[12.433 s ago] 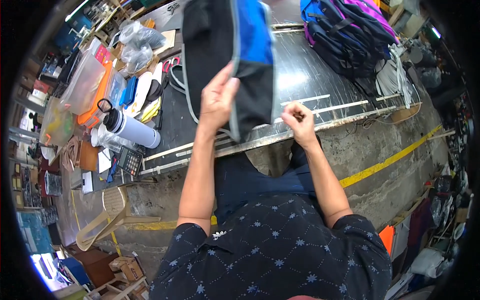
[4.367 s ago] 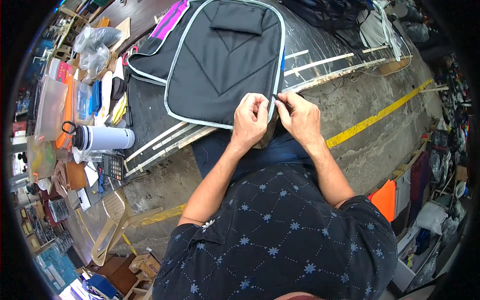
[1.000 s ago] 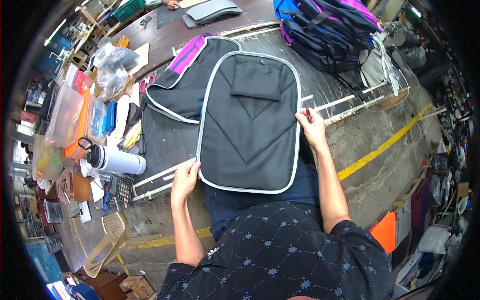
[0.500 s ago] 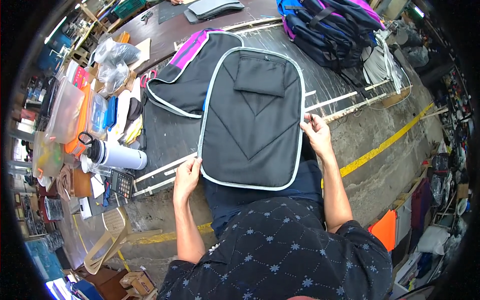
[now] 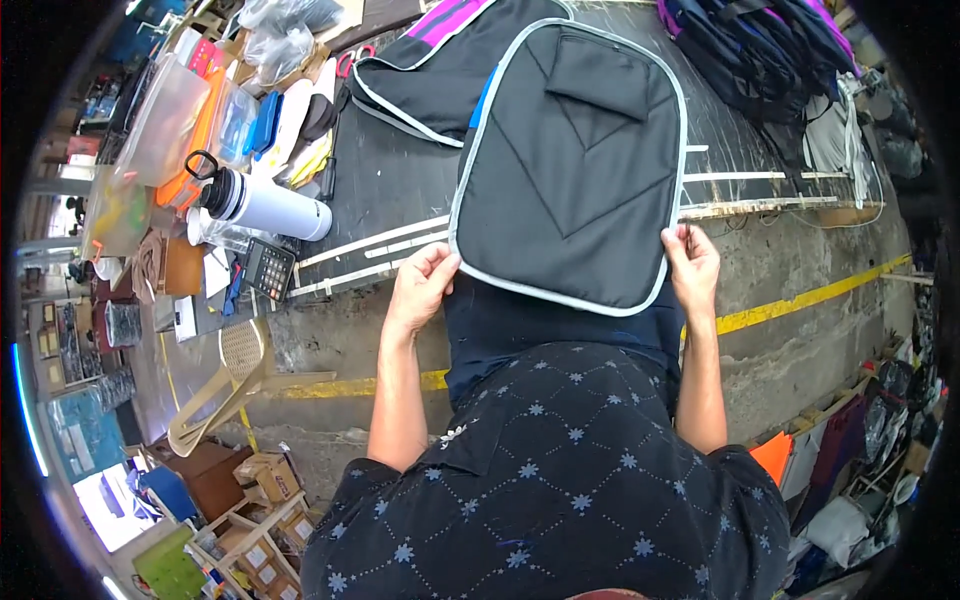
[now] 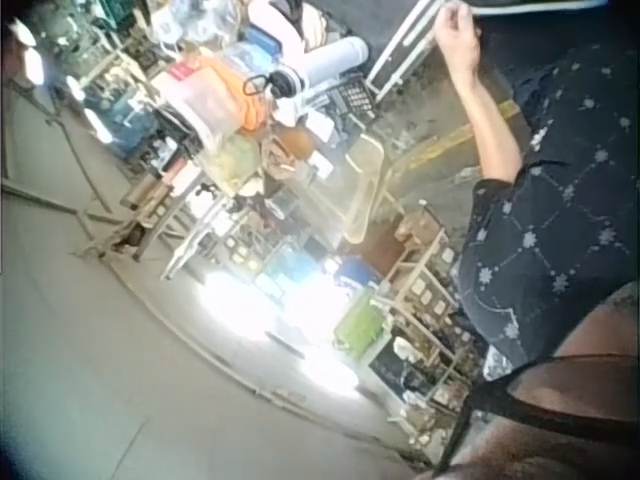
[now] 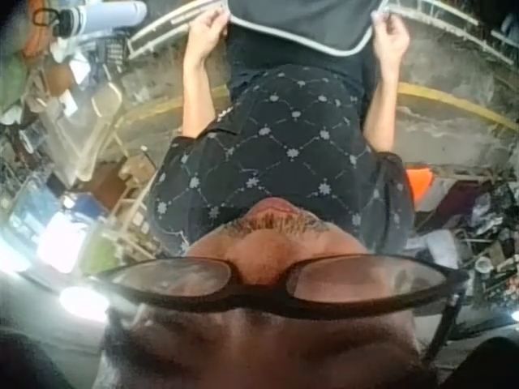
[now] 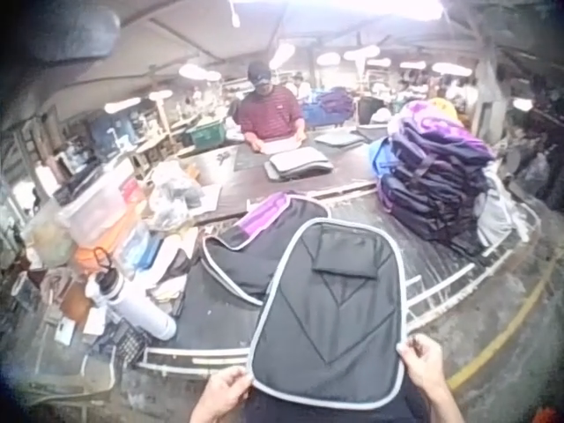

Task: Inspecting and trimming loose threads from backpack components using snips.

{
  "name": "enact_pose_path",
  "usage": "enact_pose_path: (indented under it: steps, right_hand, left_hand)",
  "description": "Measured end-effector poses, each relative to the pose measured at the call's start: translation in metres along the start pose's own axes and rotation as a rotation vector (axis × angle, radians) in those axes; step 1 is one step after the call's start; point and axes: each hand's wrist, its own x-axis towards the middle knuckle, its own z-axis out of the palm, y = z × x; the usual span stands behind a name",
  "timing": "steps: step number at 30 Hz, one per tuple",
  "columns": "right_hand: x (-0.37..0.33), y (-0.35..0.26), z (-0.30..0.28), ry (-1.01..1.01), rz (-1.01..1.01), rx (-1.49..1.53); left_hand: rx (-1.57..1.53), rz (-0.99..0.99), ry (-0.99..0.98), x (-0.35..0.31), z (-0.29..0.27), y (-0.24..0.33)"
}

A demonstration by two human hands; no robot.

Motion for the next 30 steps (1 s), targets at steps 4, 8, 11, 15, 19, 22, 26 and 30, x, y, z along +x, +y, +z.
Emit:
enact_pose_path:
  steps: [4, 8, 11, 15, 19, 22, 26, 30]
  right_hand:
    - [0.047, -0.033, 0.009, 0.098, -0.185, -0.084]
    - [0.093, -0.02, -0.009, 0.049, -0.14, -0.156]
    - [0.094, -0.016, -0.015, 0.033, -0.131, -0.136]
    - [0.079, -0.014, -0.015, 0.021, -0.106, -0.057]
    - [0.07, -0.005, -0.022, 0.05, -0.042, 0.012]
    - [0.069, 0.001, -0.034, 0.091, 0.073, 0.018]
    - [0.066, 0.007, -0.031, 0.215, -0.021, 0.013]
    - [0.073, 0.039, -0.047, 0.178, -0.036, -0.01]
  left_hand:
    - [-0.126, 0.095, 0.022, 0.009, 0.026, 0.011]
    - [-0.214, 0.154, 0.06, 0.029, 0.054, 0.013]
    - [-0.224, 0.13, 0.036, 0.029, 0.055, 0.014]
    - [-0.22, 0.141, -0.029, 0.02, 0.05, 0.015]
    - [-0.198, 0.148, 0.012, 0.014, 0.055, 0.019]
    - [0.118, 0.448, 0.366, 0.011, 0.063, 0.023]
    - [0.734, 0.954, 0.404, 0.004, 0.076, 0.067]
    - [1.057, 1.042, 0.017, 0.009, 0.126, 0.093]
